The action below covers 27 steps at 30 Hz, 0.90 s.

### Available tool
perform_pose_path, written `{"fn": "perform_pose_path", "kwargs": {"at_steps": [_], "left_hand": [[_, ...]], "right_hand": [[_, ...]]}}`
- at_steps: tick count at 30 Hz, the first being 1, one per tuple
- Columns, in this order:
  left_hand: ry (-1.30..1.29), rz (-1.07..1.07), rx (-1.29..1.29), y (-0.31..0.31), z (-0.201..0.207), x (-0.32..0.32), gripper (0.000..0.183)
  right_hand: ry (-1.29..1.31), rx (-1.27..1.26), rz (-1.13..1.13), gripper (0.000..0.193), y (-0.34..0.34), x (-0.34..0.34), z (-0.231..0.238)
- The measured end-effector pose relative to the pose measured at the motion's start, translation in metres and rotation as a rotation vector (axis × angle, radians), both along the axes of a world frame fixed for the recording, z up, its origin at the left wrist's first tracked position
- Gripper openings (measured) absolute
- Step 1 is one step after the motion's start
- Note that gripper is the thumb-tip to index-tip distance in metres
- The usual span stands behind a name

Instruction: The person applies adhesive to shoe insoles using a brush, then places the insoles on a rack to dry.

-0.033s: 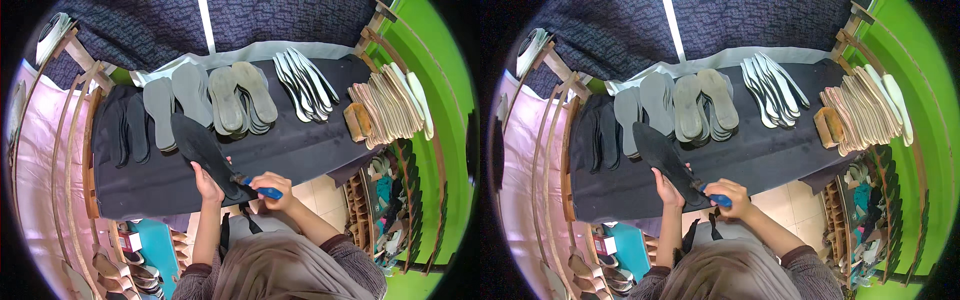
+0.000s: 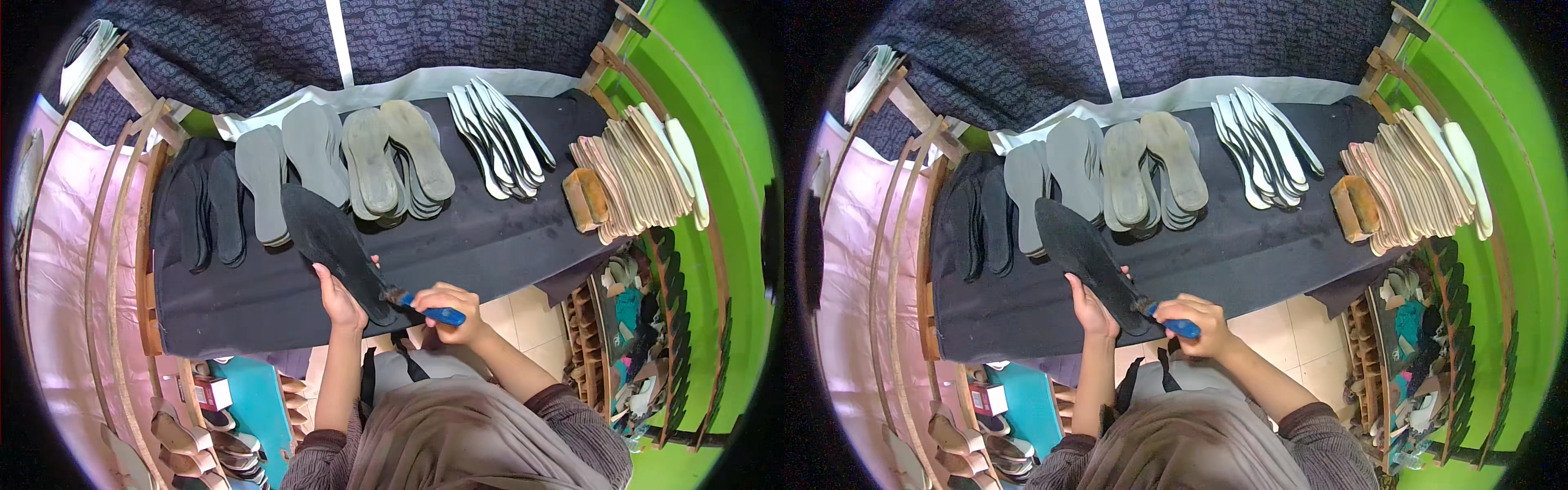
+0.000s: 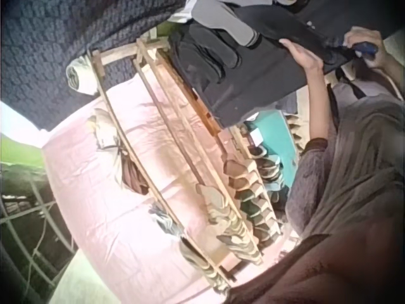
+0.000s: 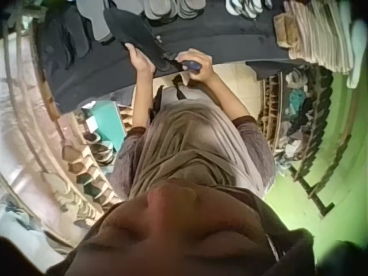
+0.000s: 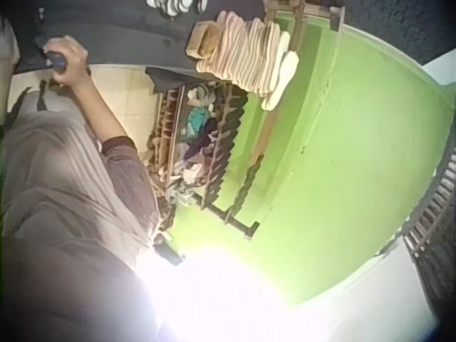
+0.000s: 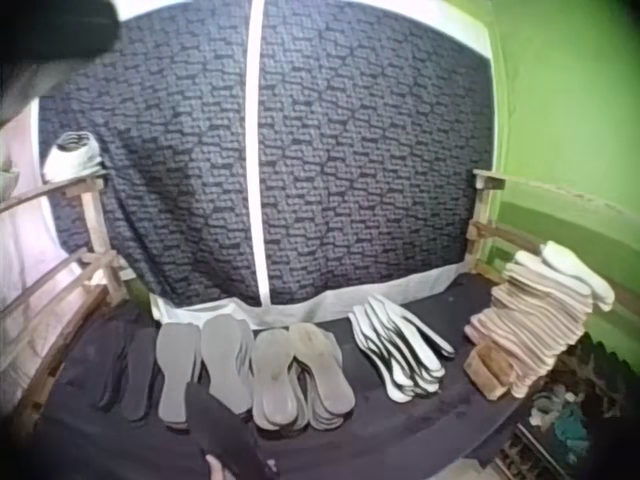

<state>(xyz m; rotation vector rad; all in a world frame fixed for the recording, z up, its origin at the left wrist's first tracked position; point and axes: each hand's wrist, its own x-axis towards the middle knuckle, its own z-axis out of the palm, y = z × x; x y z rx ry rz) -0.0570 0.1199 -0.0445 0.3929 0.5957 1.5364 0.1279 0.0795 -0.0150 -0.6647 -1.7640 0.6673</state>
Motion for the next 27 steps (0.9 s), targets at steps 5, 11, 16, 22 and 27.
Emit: {"fn": "perform_pose_path", "kwargs": {"at_steps": [5, 11, 16, 22, 27], "left_hand": [[0.005, -0.044, 0.044, -0.001, -0.002, -0.002, 0.067], [0.049, 0.038, -0.014, 0.000, 0.013, 0.009, 0.063], [0.075, 0.046, -0.025, 0.000, 0.014, 0.007, 0.064], [0.073, 0.022, -0.006, -0.001, 0.011, 0.006, 0.064], [0.067, -0.007, 0.039, 0.001, 0.000, 0.002, 0.065]], "right_hand": [[-0.039, -0.070, 0.067, 0.029, -0.001, 0.011, 0.003], [0.063, 0.025, -0.001, 0.027, 0.009, -0.005, 0.006], [-0.039, -0.053, 0.126, 0.031, -0.002, 0.018, 0.003], [-0.051, 0.034, 0.106, 0.029, 0.002, 0.017, 0.003], [-0.070, 0.010, 0.278, 0.029, -0.011, 0.004, 0.005]]}}
